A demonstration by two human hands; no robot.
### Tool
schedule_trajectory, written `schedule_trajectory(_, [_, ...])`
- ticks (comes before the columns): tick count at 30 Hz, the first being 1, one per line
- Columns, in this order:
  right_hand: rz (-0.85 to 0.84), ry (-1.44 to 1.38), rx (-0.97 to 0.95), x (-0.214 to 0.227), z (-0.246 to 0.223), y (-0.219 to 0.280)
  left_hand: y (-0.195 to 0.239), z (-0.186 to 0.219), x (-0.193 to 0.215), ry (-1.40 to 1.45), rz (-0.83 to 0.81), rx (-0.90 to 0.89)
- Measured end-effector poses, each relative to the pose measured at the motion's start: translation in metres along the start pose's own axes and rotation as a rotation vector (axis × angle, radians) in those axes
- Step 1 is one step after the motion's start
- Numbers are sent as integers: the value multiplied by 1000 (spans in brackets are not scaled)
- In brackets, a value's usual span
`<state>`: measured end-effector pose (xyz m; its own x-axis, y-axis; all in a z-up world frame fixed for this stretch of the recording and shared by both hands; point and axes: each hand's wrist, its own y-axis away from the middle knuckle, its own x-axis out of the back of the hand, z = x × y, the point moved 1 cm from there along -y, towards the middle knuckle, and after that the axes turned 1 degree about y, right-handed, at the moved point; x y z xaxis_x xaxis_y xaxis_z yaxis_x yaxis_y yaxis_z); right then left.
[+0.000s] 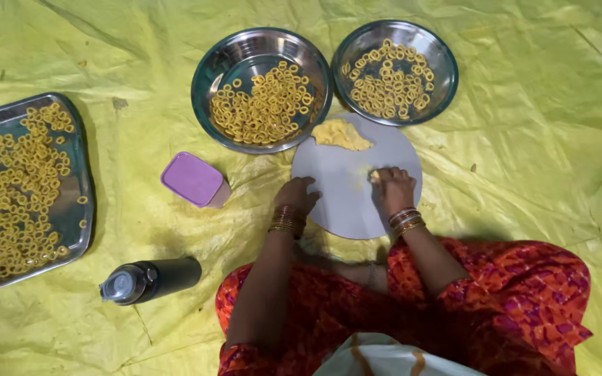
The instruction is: The person sits on a yellow tarp and rolls small pieces of yellow dough into thin ropes on a grey board. They then join the ends to form rings and place them into metal bowls. The process is repeated continuously.
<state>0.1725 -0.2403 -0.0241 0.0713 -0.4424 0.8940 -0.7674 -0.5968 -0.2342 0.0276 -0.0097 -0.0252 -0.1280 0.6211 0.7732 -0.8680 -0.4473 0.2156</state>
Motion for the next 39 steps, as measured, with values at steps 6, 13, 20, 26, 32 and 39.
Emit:
schedule_trajectory(6, [63,-764,-125,-27,20,-2,-6,-7,-21,68,40,-75])
schedule_trajectory(13, [-26,-872,-507,-36,18,-10,-3,-3,-25,42,46,-88])
schedule_trajectory(20, [-205,-1540,-564,-35,17,-19,1,1,-12,41,66,-140])
schedule_trajectory(26, [-237,-1716,-431,-21,6,-20,0,-1,-12,89,85,-160])
schedule_trajectory(32, [-337,-1683,-266,-19,-17,-21,-6,1,-23,325,179,-265])
schedule_trajectory(39, [-331,-1164,-20,-22,-46,4,-5,11,-30,714,-41,-90])
